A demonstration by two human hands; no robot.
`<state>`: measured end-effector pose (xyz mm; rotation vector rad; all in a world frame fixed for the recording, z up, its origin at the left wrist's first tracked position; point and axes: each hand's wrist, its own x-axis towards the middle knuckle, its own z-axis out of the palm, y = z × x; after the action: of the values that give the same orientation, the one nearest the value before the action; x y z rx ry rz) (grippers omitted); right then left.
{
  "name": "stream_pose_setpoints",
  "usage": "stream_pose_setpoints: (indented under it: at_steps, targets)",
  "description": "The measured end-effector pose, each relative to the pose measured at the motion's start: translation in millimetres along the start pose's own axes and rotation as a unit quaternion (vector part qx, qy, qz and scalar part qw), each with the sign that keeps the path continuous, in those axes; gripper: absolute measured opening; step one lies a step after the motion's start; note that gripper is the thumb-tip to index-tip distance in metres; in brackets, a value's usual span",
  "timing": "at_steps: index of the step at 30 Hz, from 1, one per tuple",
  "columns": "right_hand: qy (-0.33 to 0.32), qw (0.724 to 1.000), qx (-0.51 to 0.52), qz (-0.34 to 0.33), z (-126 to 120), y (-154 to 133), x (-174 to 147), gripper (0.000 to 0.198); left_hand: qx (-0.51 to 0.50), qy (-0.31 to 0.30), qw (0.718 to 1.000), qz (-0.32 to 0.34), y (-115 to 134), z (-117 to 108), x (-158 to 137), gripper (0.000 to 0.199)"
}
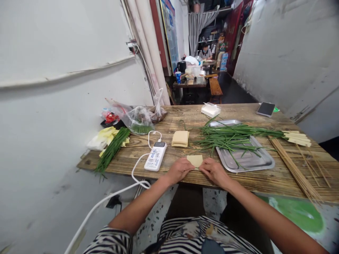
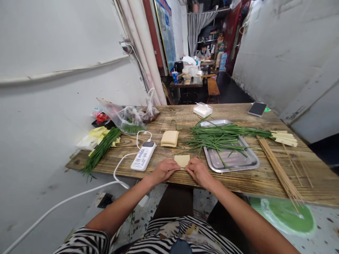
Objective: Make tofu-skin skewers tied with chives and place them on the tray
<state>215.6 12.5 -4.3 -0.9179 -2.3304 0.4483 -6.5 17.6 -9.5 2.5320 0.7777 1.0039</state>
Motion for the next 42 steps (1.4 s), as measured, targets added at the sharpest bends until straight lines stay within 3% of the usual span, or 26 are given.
stream_pose_setpoints:
  at_steps: [11,19,28,34,38,42]
  targets:
    - [-0.002,0.999,0.032,0.009,-0.7,3.5,3.2,0.026,0.140,-0.053,0.989,-0.001,15.7,-3.9,-1.4,0.021]
    - [-0.009,0.999,0.033,0.013,-2.4,4.1,3.7,0.023,0.093,-0.012,0.993,-0.073,16.0,1.1,-1.7,0.027]
    - [0.001,0.987,-0.159,-0.027,-2.1,-14.5,-1.3,0.020,0.080,-0.014,0.991,-0.110,18.8,1.7,0.7,0.026]
    - [-0.009,0.998,-0.046,-0.029,2.6,-0.4,4.5,0.030,0.078,0.009,0.987,-0.137,20.9,2.4,0.2,0.022]
    - [-0.033,0.998,0.048,-0.016,-1.1,7.3,12.7,0.018,0.071,0.013,0.982,-0.175,25.4,2.2,0.9,0.019]
    - [-0.062,0.993,0.091,0.041,-6.7,7.9,20.1,0.013,0.051,0.006,0.973,-0.225,30.7,0.4,5.0,0.019]
